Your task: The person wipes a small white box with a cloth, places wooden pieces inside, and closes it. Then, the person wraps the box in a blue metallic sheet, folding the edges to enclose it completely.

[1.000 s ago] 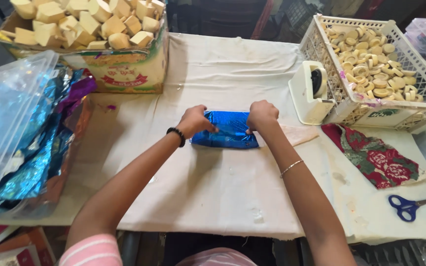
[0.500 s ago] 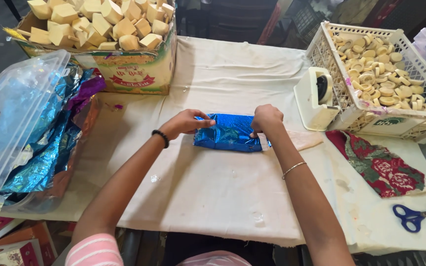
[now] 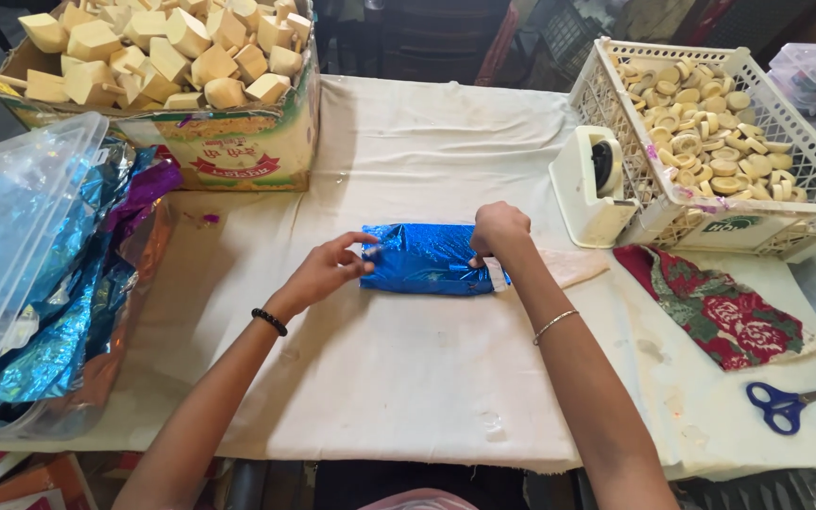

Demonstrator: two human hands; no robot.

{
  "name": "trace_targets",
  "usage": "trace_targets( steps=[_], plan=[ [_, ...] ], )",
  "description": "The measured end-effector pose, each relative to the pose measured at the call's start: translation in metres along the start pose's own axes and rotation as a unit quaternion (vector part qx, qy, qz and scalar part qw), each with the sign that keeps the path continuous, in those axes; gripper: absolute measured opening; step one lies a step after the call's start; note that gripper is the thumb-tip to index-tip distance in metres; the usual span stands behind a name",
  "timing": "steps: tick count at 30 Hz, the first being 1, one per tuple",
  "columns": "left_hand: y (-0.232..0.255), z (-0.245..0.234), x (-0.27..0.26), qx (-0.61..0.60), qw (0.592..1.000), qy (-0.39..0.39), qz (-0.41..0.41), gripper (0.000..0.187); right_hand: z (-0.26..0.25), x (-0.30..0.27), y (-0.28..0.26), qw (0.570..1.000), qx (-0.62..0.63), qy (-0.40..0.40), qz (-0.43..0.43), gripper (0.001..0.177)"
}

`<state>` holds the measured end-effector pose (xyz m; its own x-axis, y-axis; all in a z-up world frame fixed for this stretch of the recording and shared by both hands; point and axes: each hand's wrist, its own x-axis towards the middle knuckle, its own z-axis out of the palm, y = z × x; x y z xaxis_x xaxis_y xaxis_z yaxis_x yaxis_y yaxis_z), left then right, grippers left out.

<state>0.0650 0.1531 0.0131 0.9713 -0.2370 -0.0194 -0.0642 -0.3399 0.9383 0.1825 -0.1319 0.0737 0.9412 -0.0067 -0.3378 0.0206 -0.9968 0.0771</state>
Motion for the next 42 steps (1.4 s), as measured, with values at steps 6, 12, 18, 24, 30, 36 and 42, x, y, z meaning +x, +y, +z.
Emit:
trace_targets(
  steps=[6,12,18,24,30,36,42],
  plan=[
    [-0.003,0.019,0.002,0.008,0.963,0.268,-0.027,0.034,0.002,0.003,0.002,1.000,-0.003,-0.002,-0.006,0.046],
    [0.021,0.102,-0.052,0.466,0.771,0.167,0.400,0.027,0.003,0.004,0.006,1.000,0.010,-0.011,-0.014,0.043],
    [0.029,0.123,-0.030,0.515,0.779,0.146,0.326,0.061,-0.008,-0.004,0.003,1.000,-0.015,-0.017,-0.007,0.043],
    [0.021,0.125,-0.020,0.489,0.807,0.142,0.300,0.065,-0.004,0.007,0.007,0.995,-0.007,-0.101,-0.001,0.038],
    [0.034,0.126,-0.018,0.479,0.811,0.168,0.291,0.061,0.000,0.005,0.017,0.994,0.057,-0.090,-0.031,0.039],
    [0.027,0.128,-0.014,0.460,0.821,0.190,0.279,0.059,-0.007,-0.001,0.013,0.994,0.041,-0.097,-0.031,0.037],
    [0.024,0.128,-0.012,0.460,0.811,0.212,0.291,0.059,0.006,0.057,0.091,0.985,0.166,-0.036,-0.033,0.024]
  ],
)
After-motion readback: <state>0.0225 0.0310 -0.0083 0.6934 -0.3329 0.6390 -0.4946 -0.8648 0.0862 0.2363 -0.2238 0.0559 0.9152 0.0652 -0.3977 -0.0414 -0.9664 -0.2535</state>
